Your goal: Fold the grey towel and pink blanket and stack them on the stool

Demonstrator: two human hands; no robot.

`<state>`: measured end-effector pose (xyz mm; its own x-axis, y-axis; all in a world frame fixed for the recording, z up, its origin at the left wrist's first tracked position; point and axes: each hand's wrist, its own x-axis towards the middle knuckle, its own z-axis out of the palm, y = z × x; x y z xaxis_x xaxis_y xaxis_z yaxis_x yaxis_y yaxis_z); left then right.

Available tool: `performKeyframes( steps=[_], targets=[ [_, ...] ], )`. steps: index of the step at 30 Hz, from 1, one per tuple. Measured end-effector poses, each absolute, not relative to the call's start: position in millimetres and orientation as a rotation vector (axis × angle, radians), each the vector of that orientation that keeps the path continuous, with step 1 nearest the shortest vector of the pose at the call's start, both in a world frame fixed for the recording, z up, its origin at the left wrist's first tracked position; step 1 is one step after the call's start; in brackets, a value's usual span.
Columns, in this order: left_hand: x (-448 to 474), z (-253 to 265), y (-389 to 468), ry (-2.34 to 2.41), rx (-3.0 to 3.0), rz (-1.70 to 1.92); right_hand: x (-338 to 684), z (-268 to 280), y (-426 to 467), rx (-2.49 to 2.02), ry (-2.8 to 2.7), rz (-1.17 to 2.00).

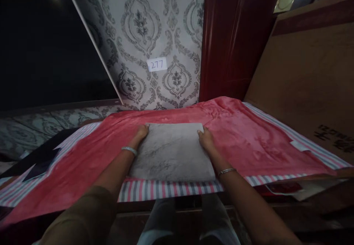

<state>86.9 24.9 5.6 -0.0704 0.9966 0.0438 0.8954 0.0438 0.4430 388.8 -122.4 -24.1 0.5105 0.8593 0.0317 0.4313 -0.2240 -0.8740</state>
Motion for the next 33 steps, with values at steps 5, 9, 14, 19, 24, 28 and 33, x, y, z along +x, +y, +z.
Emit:
performKeyframes(
  steps=[5,9,14,19,24,28,33],
  targets=[
    [87.4,-1.5,19.5,2.102,1.889,0.489,384.1,-30.6,-125.8,-1.934,-1.147,0.387],
    [82.8,7.6,16.4,2.069,1.905,0.455,388.3,-24.4,-130.9,-2.022,-1.236,0.344],
    [81.0,18.3,11.4,2.000,1.956,0.468,370.3,1.9,-136.6,-2.097,-1.597,-0.005],
    [87.2,10.9,0.7,2.030,1.950,0.468,313.9,5.1,-145.5,-1.992,-2.060,0.021],
    [90.2,0.7,-6.7,2.141,1.876,0.432,296.9,-20.2,-156.7,-1.947,-2.132,-0.008],
    [88.8,0.9,-7.8,2.157,1.878,0.414,316.6,-26.2,-159.9,-2.029,-2.069,-0.012],
    [87.9,3.4,-11.1,2.152,1.892,0.410,339.1,-30.7,-170.7,-2.127,-1.999,-0.030]
  ],
)
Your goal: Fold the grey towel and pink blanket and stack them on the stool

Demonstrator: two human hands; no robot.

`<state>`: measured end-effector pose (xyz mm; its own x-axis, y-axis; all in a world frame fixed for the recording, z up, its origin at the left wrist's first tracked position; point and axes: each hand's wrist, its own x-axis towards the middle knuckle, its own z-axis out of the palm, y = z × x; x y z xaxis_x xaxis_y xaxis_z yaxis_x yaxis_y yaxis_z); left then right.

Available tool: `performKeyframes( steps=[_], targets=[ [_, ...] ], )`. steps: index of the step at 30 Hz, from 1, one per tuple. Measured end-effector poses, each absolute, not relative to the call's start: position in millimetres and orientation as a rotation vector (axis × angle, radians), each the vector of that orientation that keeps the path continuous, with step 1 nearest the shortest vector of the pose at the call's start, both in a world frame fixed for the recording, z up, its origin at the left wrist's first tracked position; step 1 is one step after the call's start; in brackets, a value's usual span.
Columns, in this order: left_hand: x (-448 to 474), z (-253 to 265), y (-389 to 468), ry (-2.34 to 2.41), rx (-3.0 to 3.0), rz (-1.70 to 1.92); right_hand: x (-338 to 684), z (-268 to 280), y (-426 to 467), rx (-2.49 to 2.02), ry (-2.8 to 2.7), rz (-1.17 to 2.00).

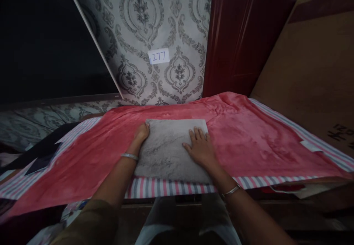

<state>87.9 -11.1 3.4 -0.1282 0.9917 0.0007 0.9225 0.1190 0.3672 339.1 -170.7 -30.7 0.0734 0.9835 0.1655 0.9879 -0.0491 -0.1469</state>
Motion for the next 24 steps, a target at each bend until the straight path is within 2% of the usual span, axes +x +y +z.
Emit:
performKeyframes(
  steps=[5,9,14,24],
  targets=[
    [88.1,7.4,-15.8,2.124,1.892,0.417,358.5,-31.2,-179.4,-2.220,-1.965,0.053],
    [88.3,9.9,-17.8,2.119,1.879,0.435,357.3,1.2,-160.3,-2.269,-1.932,0.100],
    [88.2,11.0,-20.0,2.134,1.868,0.424,317.6,33.9,-116.1,-2.083,-1.966,0.063],
    [85.4,12.7,-14.3,2.188,1.855,0.416,306.3,-20.9,-89.9,-2.182,-1.966,0.117]
  ],
)
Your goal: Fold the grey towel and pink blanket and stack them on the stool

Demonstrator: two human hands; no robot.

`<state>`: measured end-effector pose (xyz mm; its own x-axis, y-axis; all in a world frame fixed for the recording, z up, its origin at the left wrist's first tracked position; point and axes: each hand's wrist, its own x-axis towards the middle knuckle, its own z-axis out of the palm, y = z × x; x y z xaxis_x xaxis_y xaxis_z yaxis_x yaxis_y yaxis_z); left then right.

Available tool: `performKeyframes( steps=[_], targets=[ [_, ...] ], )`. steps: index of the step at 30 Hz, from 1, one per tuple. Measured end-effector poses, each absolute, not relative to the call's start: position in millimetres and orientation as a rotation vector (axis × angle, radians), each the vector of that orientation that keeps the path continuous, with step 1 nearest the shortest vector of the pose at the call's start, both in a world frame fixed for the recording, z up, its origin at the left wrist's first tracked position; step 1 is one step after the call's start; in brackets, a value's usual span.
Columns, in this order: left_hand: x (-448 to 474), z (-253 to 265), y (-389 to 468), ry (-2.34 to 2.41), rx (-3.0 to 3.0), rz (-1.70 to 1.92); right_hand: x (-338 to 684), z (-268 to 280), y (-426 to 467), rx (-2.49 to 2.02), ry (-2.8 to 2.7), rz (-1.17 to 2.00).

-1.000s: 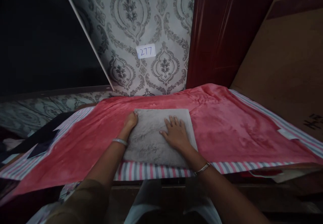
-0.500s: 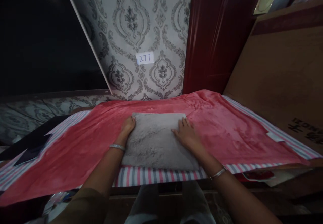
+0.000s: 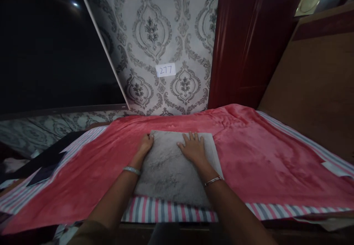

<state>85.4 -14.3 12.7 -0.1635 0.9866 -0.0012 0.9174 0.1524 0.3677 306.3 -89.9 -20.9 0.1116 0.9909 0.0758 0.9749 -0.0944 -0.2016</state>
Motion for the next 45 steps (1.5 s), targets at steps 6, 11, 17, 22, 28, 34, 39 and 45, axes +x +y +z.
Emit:
performKeyframes(
  steps=[6,11,17,22,28,34,39,45],
  targets=[
    [105.5,22.3,-35.1,1.985,2.361,0.314,304.5,-18.0,-90.4,-2.155,-1.960,0.081],
    [113.0,8.0,-40.4,1.789,2.520,0.050,305.2,-14.4,-93.8,-2.154,-1.954,0.084],
    [107.1,17.8,-38.0,1.712,2.479,-0.085,307.1,-12.4,-95.1,-2.157,-1.954,0.109],
    [98.2,21.7,-64.7,1.733,2.551,-0.114,308.8,-17.6,-93.0,-2.147,-1.953,0.116],
    [88.3,0.3,-86.3,1.765,2.561,0.045,308.3,-12.2,-96.0,-2.174,-1.949,0.132],
    [90.0,1.6,-84.9,1.764,2.545,0.048,280.5,-8.5,-121.1,-1.957,-2.140,0.057],
    [89.5,3.3,-85.7,1.754,2.521,0.041,287.8,-13.2,-142.9,-1.985,-2.199,0.048],
    [89.0,2.9,-84.7,1.736,2.531,0.063,336.2,-25.4,-169.3,-2.090,-2.118,-0.048]
  ],
)
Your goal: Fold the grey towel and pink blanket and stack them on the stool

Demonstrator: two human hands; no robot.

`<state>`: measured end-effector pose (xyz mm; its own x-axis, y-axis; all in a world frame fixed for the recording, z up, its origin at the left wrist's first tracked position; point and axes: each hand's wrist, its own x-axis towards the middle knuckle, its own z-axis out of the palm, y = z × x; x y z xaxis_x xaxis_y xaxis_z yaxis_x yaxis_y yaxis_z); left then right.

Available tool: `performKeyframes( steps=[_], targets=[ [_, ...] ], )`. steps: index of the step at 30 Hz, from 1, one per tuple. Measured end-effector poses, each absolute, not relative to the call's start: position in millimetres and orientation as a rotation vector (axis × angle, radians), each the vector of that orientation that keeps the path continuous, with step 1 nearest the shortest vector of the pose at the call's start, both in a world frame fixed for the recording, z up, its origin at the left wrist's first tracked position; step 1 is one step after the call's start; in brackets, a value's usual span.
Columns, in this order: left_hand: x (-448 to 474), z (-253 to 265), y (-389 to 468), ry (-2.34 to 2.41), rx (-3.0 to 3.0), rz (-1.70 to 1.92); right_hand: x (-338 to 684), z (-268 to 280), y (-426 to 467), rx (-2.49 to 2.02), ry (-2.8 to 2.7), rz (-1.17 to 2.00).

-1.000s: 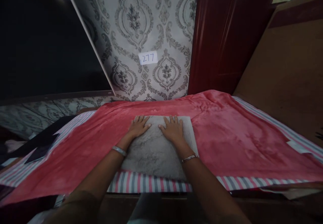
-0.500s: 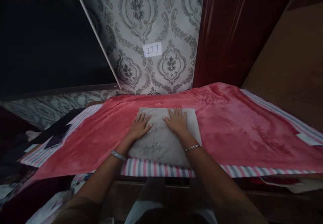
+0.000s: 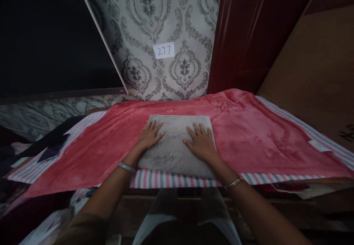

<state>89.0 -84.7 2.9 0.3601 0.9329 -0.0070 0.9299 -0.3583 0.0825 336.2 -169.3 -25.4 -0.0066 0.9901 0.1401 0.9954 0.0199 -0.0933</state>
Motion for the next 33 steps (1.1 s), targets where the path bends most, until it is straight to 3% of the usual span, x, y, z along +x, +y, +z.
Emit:
performKeyframes(
  steps=[9,15,21,33],
  targets=[
    [88.9,2.8,-79.2,1.707,2.541,0.065,371.8,-28.0,-204.0,-2.184,-2.083,0.100],
    [82.3,18.6,-112.8,1.629,2.680,0.075,308.6,-5.2,-208.5,-1.966,-2.156,0.059],
    [63.8,-0.8,-137.4,1.679,2.652,0.085,261.9,-18.1,-213.4,-1.807,-2.277,0.124],
    [59.5,-4.7,-132.1,1.658,2.621,0.168,365.6,-68.9,-250.3,-1.916,-1.935,-0.009]
  ],
)
